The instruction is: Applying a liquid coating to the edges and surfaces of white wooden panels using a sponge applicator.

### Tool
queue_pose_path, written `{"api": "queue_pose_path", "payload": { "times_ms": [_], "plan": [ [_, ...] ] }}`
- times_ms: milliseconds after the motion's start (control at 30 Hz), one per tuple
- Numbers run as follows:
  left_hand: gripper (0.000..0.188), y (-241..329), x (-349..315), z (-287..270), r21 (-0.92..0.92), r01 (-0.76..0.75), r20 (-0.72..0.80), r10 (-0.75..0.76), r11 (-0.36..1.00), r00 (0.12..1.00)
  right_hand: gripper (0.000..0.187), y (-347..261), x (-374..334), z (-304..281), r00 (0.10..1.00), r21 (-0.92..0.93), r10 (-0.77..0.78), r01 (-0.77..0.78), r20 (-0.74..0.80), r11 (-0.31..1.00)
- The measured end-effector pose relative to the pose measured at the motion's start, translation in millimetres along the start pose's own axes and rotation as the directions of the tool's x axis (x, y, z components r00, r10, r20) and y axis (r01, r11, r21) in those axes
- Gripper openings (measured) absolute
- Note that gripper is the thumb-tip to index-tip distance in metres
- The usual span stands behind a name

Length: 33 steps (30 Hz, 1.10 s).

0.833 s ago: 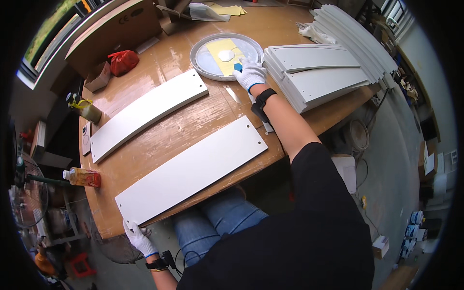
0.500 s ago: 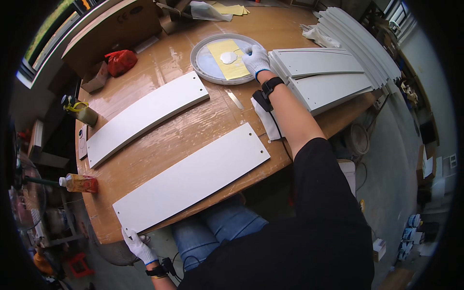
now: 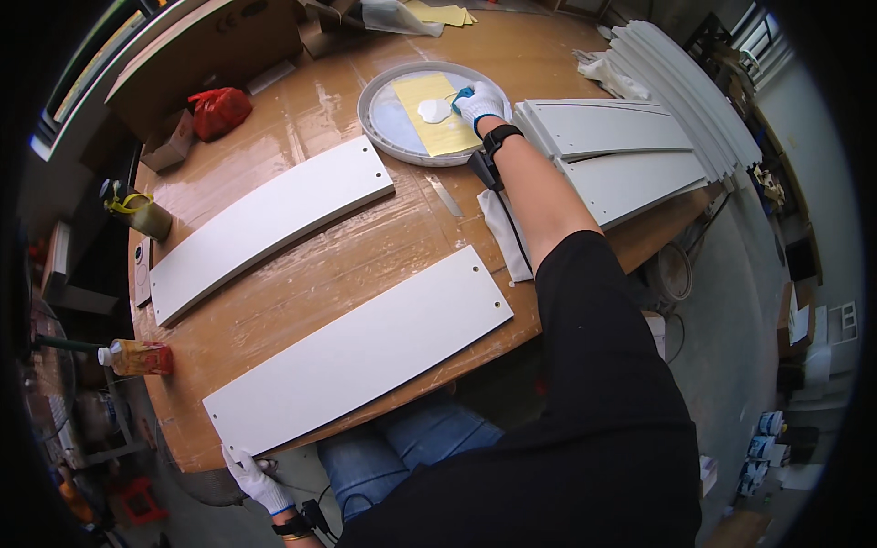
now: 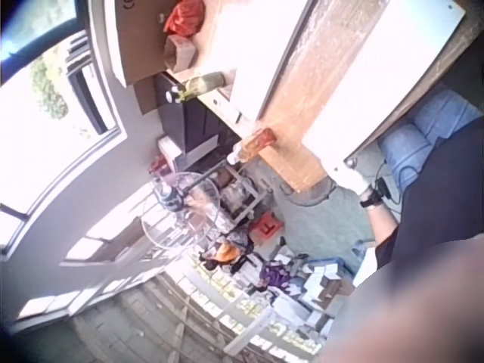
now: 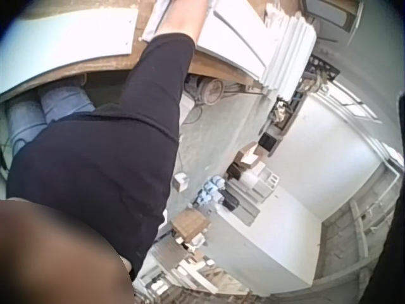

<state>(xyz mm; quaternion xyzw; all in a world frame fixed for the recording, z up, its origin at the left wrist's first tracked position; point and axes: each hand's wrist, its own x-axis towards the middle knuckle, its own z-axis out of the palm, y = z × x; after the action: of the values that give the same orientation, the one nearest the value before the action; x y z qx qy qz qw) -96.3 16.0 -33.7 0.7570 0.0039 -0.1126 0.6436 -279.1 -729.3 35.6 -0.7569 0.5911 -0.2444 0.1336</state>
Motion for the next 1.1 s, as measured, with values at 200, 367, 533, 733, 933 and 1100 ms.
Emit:
{"api": "queue_pose_path", "payload": {
  "times_ms": [200,367,533,733,933,1100],
  "plan": [
    [0.057,-3,1,0,-0.001,-0.014,0.011,0.014,1.0,1.0,0.041,-16,0,5,0.999,-0.117,0.049,-0.049,0.0,0.992],
    [0.056,-3,1,0,-0.016,0.007,0.012,-0.007,1.0,1.0,0.04,-8,5,1,0.997,-0.059,0.074,-0.072,0.017,0.996],
    [0.057,3,-1,4,0.009,-0.014,0.006,0.014,1.0,1.0,0.04,-5,8,-1,0.999,0.123,0.035,-0.034,-0.004,0.992],
    [0.057,-3,4,-2,0.014,-0.001,-0.013,0.001,1.0,1.0,0.044,-7,5,-2,0.964,-0.308,-0.204,0.249,0.17,0.918],
    [0.056,3,-1,8,-0.037,-0.006,-0.017,0.005,0.999,1.0,0.043,5,4,-8,0.931,-0.216,-0.299,0.343,0.211,0.914],
    [0.053,-5,3,-6,-0.022,0.01,0.007,-0.009,1.0,1.0,0.042,-2,-19,-18,0.928,-0.142,-0.348,0.365,0.134,0.92]
  ]
}}
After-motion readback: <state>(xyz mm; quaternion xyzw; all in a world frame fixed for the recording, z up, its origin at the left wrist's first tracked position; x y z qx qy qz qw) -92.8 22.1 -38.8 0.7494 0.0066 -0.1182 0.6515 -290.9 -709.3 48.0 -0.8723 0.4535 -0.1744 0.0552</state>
